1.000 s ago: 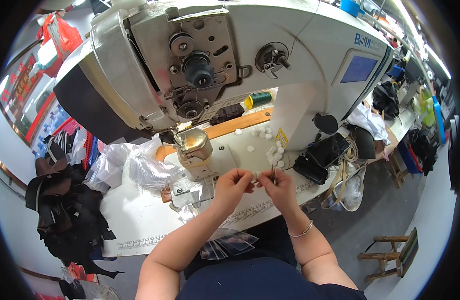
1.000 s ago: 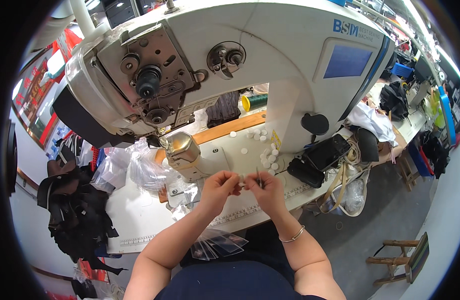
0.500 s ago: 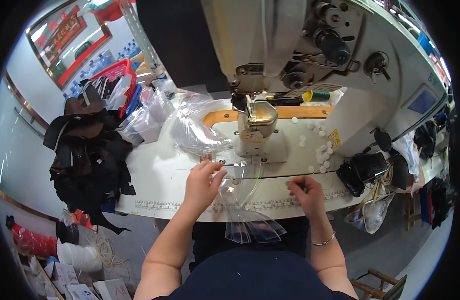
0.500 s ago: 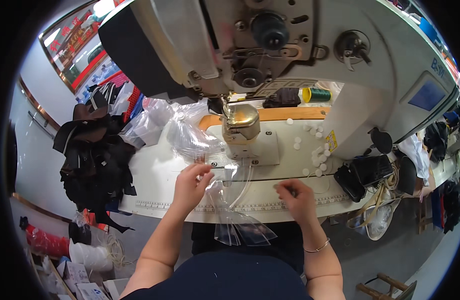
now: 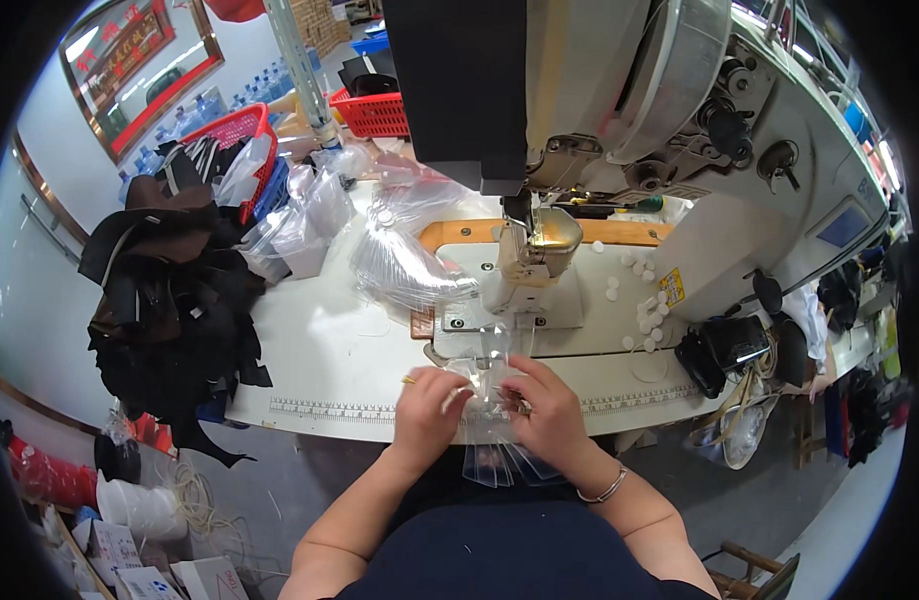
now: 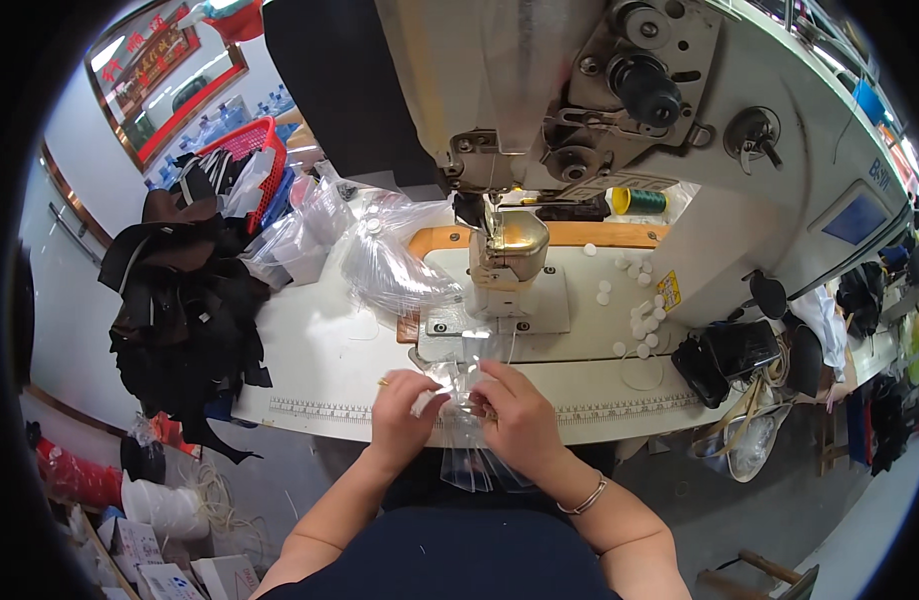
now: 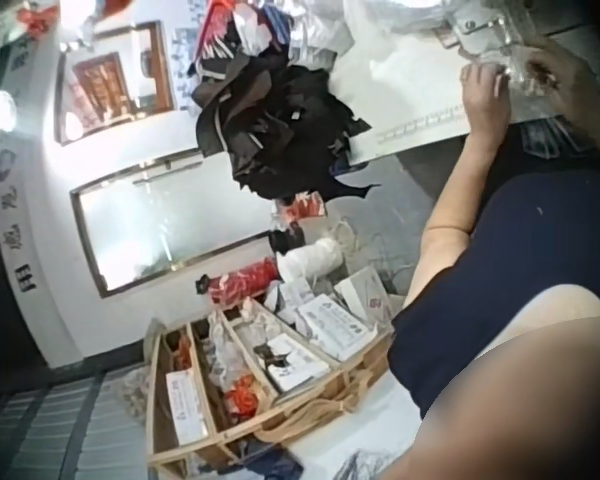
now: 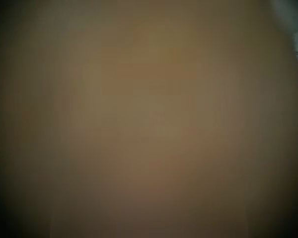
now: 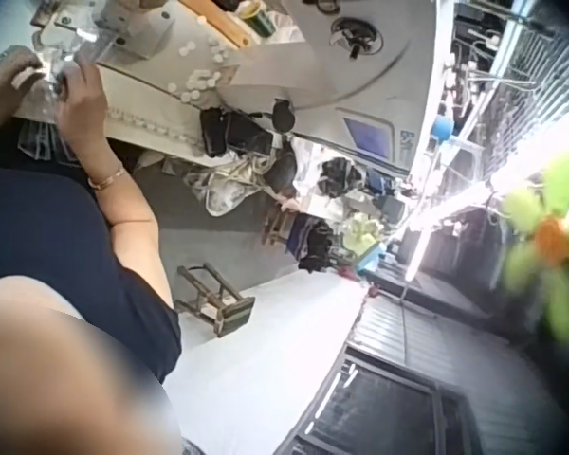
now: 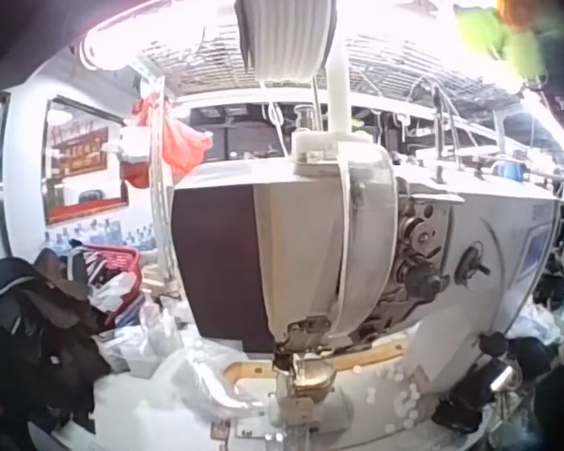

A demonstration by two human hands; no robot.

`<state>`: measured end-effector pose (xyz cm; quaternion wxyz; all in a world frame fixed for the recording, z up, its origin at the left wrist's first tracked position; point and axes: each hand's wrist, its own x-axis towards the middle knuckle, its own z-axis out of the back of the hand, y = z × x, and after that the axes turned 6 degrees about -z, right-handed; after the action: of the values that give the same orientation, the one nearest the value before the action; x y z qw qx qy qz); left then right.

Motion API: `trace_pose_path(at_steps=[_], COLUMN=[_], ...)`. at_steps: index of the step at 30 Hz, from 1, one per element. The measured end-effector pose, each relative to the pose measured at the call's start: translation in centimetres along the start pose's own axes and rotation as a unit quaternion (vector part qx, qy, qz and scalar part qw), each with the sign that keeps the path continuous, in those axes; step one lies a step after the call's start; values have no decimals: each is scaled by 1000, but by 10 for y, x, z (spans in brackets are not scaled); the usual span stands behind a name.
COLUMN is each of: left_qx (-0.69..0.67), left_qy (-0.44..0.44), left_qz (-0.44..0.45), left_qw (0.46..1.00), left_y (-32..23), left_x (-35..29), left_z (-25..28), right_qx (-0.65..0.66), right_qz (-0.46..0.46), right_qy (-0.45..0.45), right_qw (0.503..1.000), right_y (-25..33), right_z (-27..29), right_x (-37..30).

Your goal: Stitching small white circular components onto a transparent plastic shoe part using an industrial sewing machine.

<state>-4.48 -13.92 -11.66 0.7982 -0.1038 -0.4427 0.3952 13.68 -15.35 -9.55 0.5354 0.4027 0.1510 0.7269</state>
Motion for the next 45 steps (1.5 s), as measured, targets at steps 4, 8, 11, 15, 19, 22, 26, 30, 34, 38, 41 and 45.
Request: trace_pose_path(at_steps=[4,8,11,15,19,22,26,30,34,38,41,45], left_qx=[-332,-533,-638,-685,-705,-746,-700,-652,-664,-613,-588,-591], left_qy=[-82,-52,149,168,131,108,-5,-36,-16,-35,-46,-43], left_qz=[149,305,379,371,425,468,366,358,367,348,343,365], left_qw=[928,787,653,604,553,461,613,667,652,708,731,718], left_y=[-3,-23,-17,-31,-47,-52,-57,-54,-51,-44,-38,-30], left_x=[-12,7,3,1,3,8,2,7,9,5,5,0], left_z=[-10,11,18,27,26,37,53,61,56,41,32,21], right_qx=[154,420,443,393,357,363,394,354,316,360,375,389], right_qz=[-79,-244,-229,-175,-77,-47,-90,-162,-213,-273,-291,-297], right_qy=[6,68,47,-18,-78,-30,-17,-23,85,216,219,221], right_qw=[985,871,865,902,928,930,915,921,921,865,853,843], right_y=[0,12,21,31,38,45,48,17,16,24,18,15], right_z=[4,21,28,28,31,35,44,42,31,32,26,16], right_x=[4,4,3,4,5,11,21,10,13,25,26,25])
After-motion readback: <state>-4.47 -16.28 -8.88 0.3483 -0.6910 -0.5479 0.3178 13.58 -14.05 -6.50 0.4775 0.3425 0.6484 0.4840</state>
